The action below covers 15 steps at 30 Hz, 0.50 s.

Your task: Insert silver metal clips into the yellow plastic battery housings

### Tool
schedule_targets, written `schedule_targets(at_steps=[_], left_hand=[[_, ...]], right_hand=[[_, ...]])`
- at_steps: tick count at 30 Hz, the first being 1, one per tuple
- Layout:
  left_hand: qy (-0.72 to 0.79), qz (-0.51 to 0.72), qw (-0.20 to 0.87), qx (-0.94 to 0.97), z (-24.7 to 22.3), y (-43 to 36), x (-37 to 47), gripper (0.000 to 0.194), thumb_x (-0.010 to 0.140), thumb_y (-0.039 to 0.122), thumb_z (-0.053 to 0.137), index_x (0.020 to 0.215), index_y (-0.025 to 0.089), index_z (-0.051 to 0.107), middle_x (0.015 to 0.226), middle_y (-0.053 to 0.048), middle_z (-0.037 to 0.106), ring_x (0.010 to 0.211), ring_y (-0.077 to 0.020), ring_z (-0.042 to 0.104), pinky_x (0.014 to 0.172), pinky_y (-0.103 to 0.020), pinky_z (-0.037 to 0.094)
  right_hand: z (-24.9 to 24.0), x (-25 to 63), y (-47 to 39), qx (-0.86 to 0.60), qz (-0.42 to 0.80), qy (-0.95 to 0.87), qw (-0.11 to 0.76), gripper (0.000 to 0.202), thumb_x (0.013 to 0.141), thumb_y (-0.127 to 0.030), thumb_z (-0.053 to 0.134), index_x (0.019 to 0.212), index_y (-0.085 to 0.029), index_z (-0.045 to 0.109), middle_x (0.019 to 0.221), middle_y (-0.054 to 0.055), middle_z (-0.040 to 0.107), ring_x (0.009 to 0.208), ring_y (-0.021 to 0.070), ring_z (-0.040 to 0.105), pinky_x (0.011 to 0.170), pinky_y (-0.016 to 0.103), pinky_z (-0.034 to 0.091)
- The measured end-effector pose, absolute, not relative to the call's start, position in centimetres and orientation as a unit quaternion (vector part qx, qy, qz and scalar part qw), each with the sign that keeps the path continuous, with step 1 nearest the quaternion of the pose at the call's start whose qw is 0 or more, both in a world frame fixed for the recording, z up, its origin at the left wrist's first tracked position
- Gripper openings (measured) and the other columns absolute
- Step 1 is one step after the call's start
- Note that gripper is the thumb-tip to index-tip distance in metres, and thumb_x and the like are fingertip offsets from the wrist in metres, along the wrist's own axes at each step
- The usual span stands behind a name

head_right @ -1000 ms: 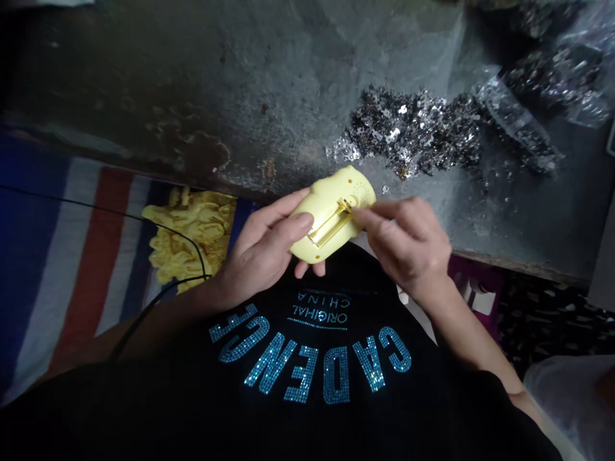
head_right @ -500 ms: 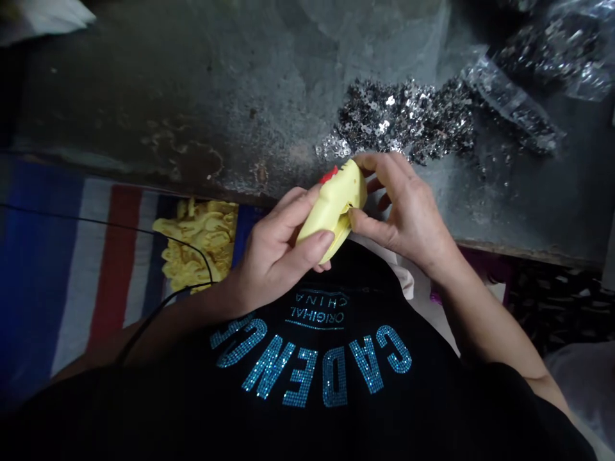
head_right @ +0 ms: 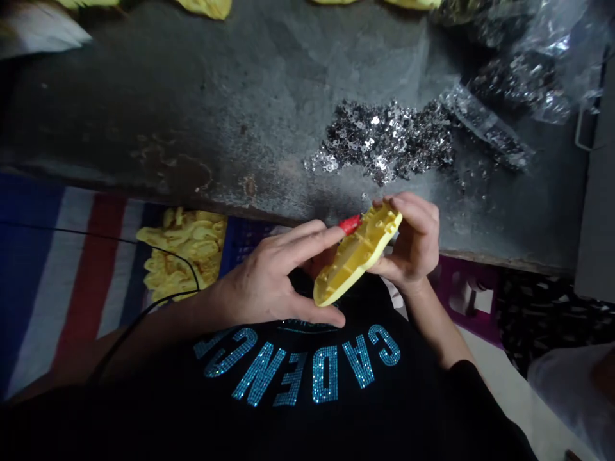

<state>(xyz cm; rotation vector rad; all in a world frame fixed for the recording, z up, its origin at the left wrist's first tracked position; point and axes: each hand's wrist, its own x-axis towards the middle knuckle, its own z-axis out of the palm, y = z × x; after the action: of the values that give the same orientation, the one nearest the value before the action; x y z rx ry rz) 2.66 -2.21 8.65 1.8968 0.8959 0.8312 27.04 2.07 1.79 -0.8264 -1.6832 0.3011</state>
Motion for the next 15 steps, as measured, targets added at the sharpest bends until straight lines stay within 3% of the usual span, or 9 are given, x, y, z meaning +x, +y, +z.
schedule_targets(at_steps=[3,6,8,10,12,15], left_hand=[[0.336,0.353,0.408,0.772,8.2,-2.2,2.7,0.093,0.083,0.065,0.100,0.154,0.015,0.071,0.116,-0.008,0.074,0.087,-0.0191,0.074,0.082,-0.032,0.071],[0.308,0.392,0.374,0.782,8.0,-2.2,2.8,0.079,0.087,0.056,0.100,0.147,0.011,0.075,0.114,-0.010,0.077,0.087,-0.0180,0.076,0.080,-0.027,0.070],[0.295,0.410,0.349,0.789,7.9,-2.1,2.8,0.069,0.090,0.052,0.098,0.141,0.012,0.078,0.111,-0.010,0.079,0.085,-0.0172,0.077,0.077,-0.024,0.069],[0.284,0.429,0.313,0.798,7.9,-2.0,2.7,0.061,0.092,0.052,0.097,0.137,0.014,0.080,0.107,-0.009,0.081,0.082,-0.0165,0.077,0.074,-0.023,0.068],[0.294,0.441,0.290,0.797,7.9,-2.1,2.5,0.058,0.093,0.054,0.095,0.134,0.016,0.081,0.103,-0.008,0.081,0.080,-0.0164,0.078,0.074,-0.023,0.067],[0.393,0.421,0.363,0.733,7.4,-2.4,1.8,0.051,0.100,0.048,0.089,0.140,0.019,0.077,0.105,-0.007,0.082,0.081,-0.0164,0.078,0.076,-0.024,0.067]], right_hand=[[1.7,27.2,2.0,-0.354,0.107,-0.710,0.600,0.070,0.098,-0.081,0.071,0.156,-0.043,0.066,0.123,0.011,0.068,0.098,0.0355,0.076,0.080,0.058,0.071],[1.7,27.3,1.8,-0.391,0.061,-0.722,0.567,0.073,0.101,-0.089,0.053,0.161,-0.047,0.056,0.120,0.011,0.068,0.099,0.0375,0.075,0.079,0.060,0.070],[1.7,27.2,1.5,-0.439,0.032,-0.729,0.524,0.070,0.104,-0.086,0.048,0.164,-0.050,0.047,0.118,0.012,0.069,0.098,0.0382,0.074,0.079,0.060,0.069],[1.9,26.9,1.1,-0.457,0.032,-0.728,0.510,0.066,0.105,-0.082,0.051,0.163,-0.051,0.046,0.117,0.012,0.069,0.098,0.0389,0.075,0.079,0.061,0.069],[2.4,26.6,0.8,-0.437,0.077,-0.718,0.537,0.065,0.102,-0.081,0.062,0.158,-0.047,0.056,0.120,0.013,0.071,0.106,0.0413,0.075,0.083,0.062,0.070],[3.5,26.9,1.0,-0.421,0.227,-0.725,0.496,0.061,0.101,-0.064,0.079,0.156,-0.041,0.066,0.137,0.013,0.073,0.119,0.0388,0.075,0.094,0.059,0.071]])
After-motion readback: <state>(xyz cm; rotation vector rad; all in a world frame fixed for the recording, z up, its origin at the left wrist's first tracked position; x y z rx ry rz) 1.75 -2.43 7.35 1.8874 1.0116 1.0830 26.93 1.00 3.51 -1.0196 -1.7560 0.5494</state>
